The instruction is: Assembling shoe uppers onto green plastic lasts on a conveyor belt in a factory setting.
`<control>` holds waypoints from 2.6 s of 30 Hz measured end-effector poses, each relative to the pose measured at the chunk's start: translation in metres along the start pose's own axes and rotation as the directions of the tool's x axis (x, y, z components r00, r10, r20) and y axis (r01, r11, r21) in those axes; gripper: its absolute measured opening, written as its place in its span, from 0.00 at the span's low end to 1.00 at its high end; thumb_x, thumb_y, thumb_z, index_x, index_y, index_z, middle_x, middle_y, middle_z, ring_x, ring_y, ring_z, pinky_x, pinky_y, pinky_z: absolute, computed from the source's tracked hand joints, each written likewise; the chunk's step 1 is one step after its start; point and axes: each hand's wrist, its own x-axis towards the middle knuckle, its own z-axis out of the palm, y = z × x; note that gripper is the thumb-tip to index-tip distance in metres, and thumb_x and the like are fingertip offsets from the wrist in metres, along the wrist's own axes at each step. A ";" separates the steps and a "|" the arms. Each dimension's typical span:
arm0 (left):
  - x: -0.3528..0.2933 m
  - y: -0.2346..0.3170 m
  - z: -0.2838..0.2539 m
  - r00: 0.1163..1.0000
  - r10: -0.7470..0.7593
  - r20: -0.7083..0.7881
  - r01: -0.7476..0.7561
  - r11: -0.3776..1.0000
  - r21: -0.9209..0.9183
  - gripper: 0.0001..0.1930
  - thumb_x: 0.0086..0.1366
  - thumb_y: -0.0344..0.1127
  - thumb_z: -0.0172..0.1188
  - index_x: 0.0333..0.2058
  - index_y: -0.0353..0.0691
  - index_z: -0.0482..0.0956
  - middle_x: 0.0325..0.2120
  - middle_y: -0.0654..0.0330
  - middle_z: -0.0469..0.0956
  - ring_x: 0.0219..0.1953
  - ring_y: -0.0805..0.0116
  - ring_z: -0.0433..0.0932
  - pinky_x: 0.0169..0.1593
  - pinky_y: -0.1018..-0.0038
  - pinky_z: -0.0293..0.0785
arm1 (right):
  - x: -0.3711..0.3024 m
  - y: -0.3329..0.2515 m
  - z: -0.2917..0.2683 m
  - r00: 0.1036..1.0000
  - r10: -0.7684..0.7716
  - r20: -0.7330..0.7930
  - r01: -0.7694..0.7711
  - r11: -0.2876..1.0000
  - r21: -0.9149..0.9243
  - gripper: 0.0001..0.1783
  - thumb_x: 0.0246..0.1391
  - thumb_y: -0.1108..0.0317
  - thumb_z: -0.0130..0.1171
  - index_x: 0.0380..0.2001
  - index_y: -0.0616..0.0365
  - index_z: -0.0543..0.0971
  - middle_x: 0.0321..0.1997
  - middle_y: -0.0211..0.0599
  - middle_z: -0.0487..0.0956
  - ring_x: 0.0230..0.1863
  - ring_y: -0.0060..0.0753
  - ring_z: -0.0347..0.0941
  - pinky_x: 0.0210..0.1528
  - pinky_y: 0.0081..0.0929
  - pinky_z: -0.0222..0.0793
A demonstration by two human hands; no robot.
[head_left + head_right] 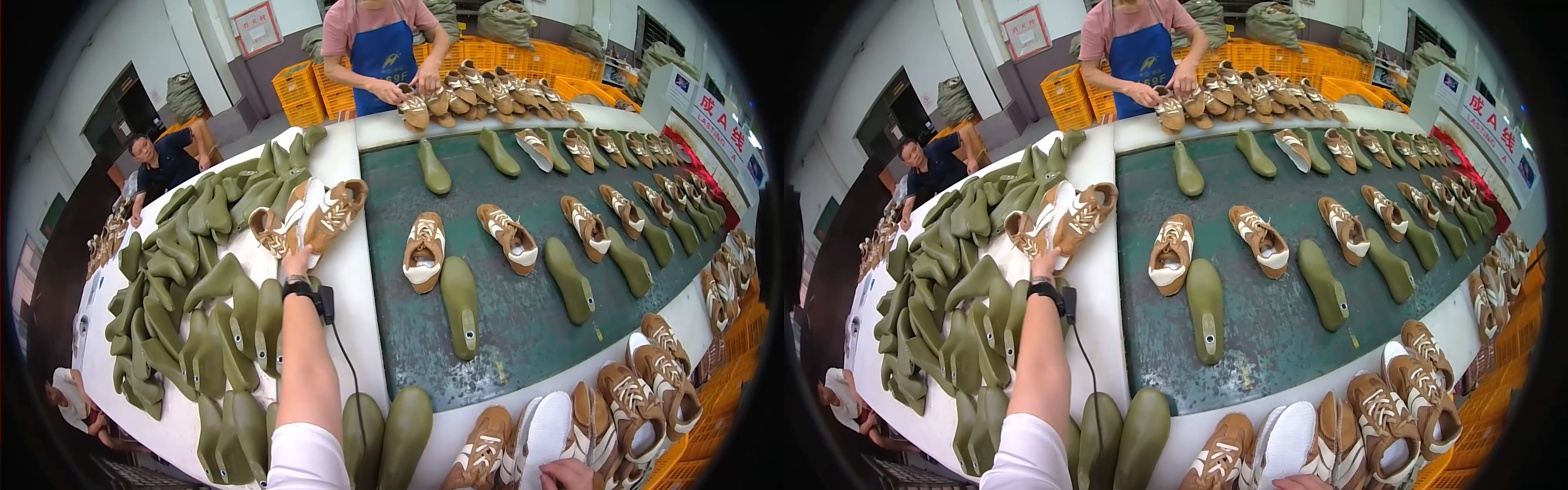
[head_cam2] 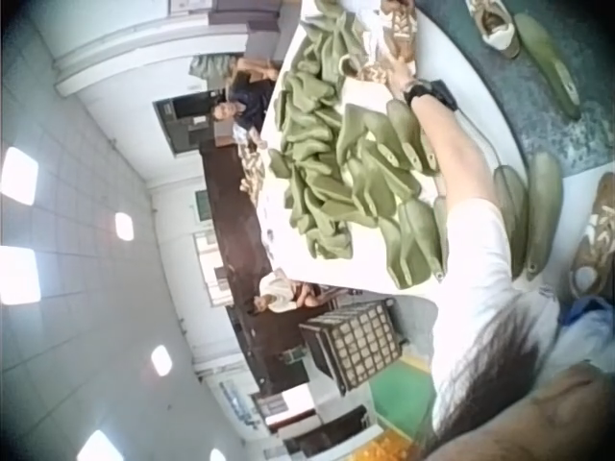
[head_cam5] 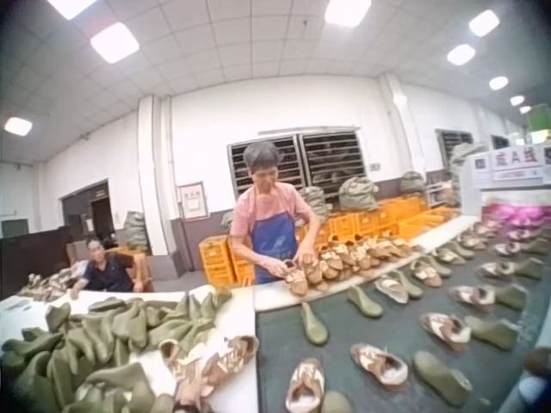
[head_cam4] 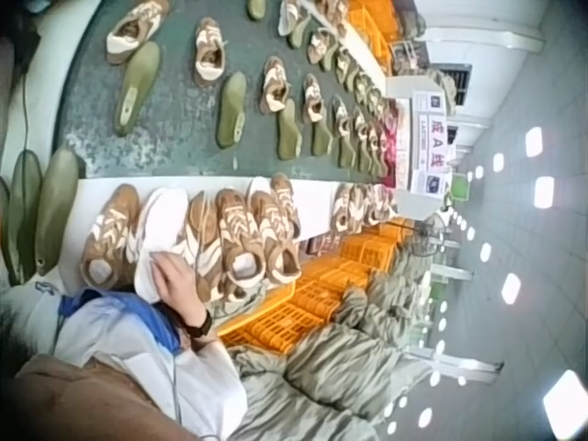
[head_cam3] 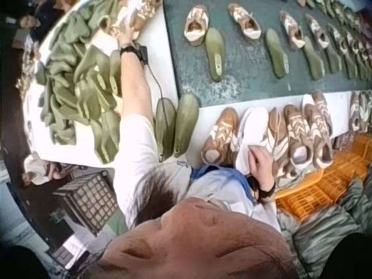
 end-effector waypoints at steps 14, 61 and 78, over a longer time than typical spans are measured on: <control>-0.054 0.065 0.050 0.999 -0.036 -0.035 0.042 0.981 0.188 0.19 0.44 0.38 0.69 0.37 0.39 0.80 0.36 0.51 0.81 0.40 0.55 0.79 0.45 0.65 0.73 | 0.007 -0.002 0.001 0.998 0.040 -0.041 -0.043 0.995 -0.088 0.08 0.47 0.80 0.57 0.34 0.64 0.77 0.32 0.49 0.76 0.33 0.52 0.73 0.36 0.36 0.69; -0.319 0.040 -0.552 0.857 -0.441 -0.267 0.245 0.804 -0.541 0.16 0.68 0.31 0.47 0.50 0.26 0.68 0.47 0.52 0.72 0.49 0.63 0.71 0.56 0.67 0.68 | 0.495 -0.075 0.375 0.961 -0.276 -0.011 0.234 0.834 -0.500 0.09 0.52 0.66 0.53 0.37 0.52 0.72 0.43 0.45 0.73 0.38 0.53 0.76 0.37 0.47 0.74; -0.350 0.174 -0.447 0.908 -0.005 0.419 0.205 0.877 -0.434 0.30 0.56 0.29 0.59 0.57 0.34 0.61 0.50 0.55 0.71 0.50 0.63 0.73 0.53 0.68 0.70 | 0.153 -0.140 -0.154 0.924 -0.348 -0.155 0.375 0.906 0.199 0.19 0.56 0.63 0.58 0.47 0.63 0.75 0.41 0.28 0.78 0.41 0.18 0.72 0.46 0.19 0.68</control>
